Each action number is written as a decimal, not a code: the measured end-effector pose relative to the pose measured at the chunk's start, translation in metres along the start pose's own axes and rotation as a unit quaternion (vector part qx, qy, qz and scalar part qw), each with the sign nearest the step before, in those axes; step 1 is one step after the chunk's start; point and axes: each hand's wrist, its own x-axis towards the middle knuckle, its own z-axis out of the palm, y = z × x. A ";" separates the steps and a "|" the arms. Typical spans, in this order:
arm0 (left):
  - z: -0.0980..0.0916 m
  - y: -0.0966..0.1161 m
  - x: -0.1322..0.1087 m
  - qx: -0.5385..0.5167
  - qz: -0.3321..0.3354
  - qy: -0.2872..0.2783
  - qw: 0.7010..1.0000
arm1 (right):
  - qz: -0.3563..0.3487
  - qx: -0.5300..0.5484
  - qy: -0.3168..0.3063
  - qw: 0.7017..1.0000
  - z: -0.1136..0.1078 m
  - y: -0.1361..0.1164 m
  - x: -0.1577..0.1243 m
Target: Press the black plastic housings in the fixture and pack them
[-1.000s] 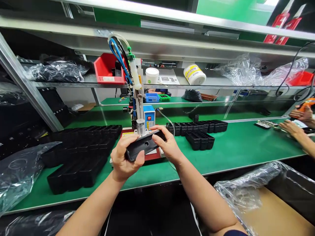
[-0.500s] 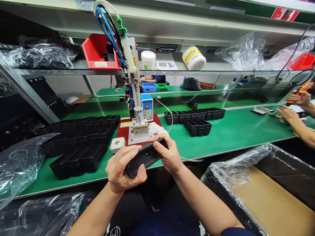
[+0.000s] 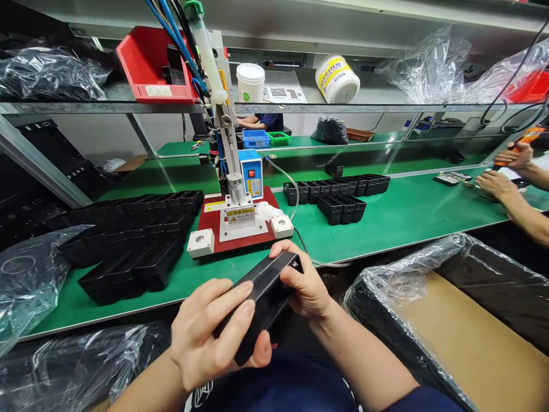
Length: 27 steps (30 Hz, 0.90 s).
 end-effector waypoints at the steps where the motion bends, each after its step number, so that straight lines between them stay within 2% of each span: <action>1: 0.005 -0.001 -0.005 -0.021 -0.009 0.009 1.000 | 0.004 -0.002 0.015 1.000 -0.001 0.004 0.002; 4: 0.019 -0.001 -0.023 -0.086 -0.072 0.031 0.993 | 0.010 -0.032 0.052 0.998 -0.010 0.016 0.007; 6: 0.023 0.001 -0.033 -0.127 -0.146 -0.010 0.981 | -0.011 -0.082 0.056 0.995 -0.018 0.020 0.009; 8: 0.019 0.003 -0.038 -0.181 -0.244 -0.102 0.947 | -0.043 -0.144 0.048 0.987 -0.025 0.020 0.008; 11: 0.010 0.002 -0.033 -0.243 -0.394 -0.265 0.846 | -0.072 -0.231 0.024 0.970 -0.031 0.014 0.004; 13: 0.007 -0.001 -0.024 -0.239 -0.429 -0.351 0.797 | -0.088 -0.273 0.010 0.958 -0.031 0.011 0.001; 14: 0.008 -0.002 -0.020 -0.228 -0.427 -0.381 0.788 | -0.096 -0.289 0.004 0.953 -0.031 0.010 0.000; 16: 0.012 -0.003 -0.014 -0.203 -0.412 -0.414 0.786 | -0.105 -0.310 -0.007 0.945 -0.031 0.009 -0.002; 19: 0.019 0.003 -0.012 -0.173 -0.418 -0.424 0.785 | -0.114 -0.332 -0.018 0.936 -0.034 0.008 -0.005; 24: 0.025 0.021 -0.020 -0.169 -0.416 -0.383 0.807 | -0.144 -0.362 -0.028 0.920 -0.040 0.007 -0.013; 27: 0.029 0.025 -0.028 -0.176 -0.412 -0.364 0.816 | -0.141 -0.366 -0.032 0.919 -0.044 0.011 -0.014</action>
